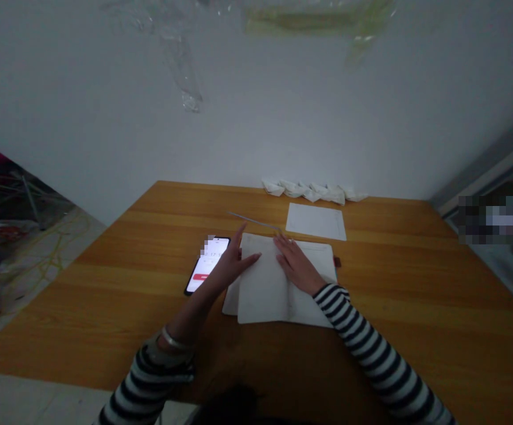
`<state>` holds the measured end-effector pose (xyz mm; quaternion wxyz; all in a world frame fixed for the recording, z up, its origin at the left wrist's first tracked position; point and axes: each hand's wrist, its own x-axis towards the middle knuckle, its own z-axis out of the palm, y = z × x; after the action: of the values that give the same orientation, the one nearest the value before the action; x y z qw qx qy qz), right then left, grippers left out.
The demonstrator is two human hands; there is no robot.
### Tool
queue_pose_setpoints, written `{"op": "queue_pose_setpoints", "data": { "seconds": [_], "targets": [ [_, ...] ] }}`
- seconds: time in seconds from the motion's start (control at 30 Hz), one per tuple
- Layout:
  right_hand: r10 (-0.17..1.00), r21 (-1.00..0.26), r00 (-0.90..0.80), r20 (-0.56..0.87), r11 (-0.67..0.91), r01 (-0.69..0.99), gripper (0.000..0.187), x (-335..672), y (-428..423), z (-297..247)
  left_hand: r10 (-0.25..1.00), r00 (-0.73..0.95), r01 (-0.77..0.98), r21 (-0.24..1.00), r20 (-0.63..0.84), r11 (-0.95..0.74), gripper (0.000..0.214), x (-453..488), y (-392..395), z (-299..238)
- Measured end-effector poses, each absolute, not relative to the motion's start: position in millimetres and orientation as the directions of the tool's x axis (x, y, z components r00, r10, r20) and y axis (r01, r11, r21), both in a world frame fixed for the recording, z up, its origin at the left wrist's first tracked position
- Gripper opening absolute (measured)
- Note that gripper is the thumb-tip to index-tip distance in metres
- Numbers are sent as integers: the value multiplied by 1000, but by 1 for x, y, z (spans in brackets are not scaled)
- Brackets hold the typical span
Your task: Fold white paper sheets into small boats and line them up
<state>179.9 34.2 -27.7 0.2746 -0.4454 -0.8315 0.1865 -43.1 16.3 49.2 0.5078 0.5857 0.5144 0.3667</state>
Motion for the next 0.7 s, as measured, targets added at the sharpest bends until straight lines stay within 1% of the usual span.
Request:
{"op": "queue_pose_setpoints", "data": {
  "seconds": [0.1, 0.13, 0.23, 0.33, 0.53, 0.7],
  "targets": [
    [859, -536, -407, 311, 512, 671, 52, 189, 41, -31, 964, 234, 331, 943, -128, 45, 61, -46, 24, 39],
    [863, -519, -395, 315, 505, 690, 52, 192, 44, -32, 960, 235, 367, 928, -153, 58, 57, -48, 23, 34],
    [872, -459, -376, 314, 486, 744, 55, 199, 49, -36, 959, 192, 420, 901, -206, 110, 57, -54, 13, 19],
    [875, -422, -374, 307, 477, 771, 57, 200, 50, -38, 968, 140, 406, 904, -208, 136, 55, -55, 3, 9],
    [884, -412, -360, 299, 460, 787, 56, 197, 48, -37, 972, 70, 366, 912, -223, 183, 54, -53, -3, 9],
    [895, -413, -348, 280, 439, 797, 55, 196, 48, -35, 976, 71, 302, 937, -206, 176, 64, -50, -10, 18]
  ]
}}
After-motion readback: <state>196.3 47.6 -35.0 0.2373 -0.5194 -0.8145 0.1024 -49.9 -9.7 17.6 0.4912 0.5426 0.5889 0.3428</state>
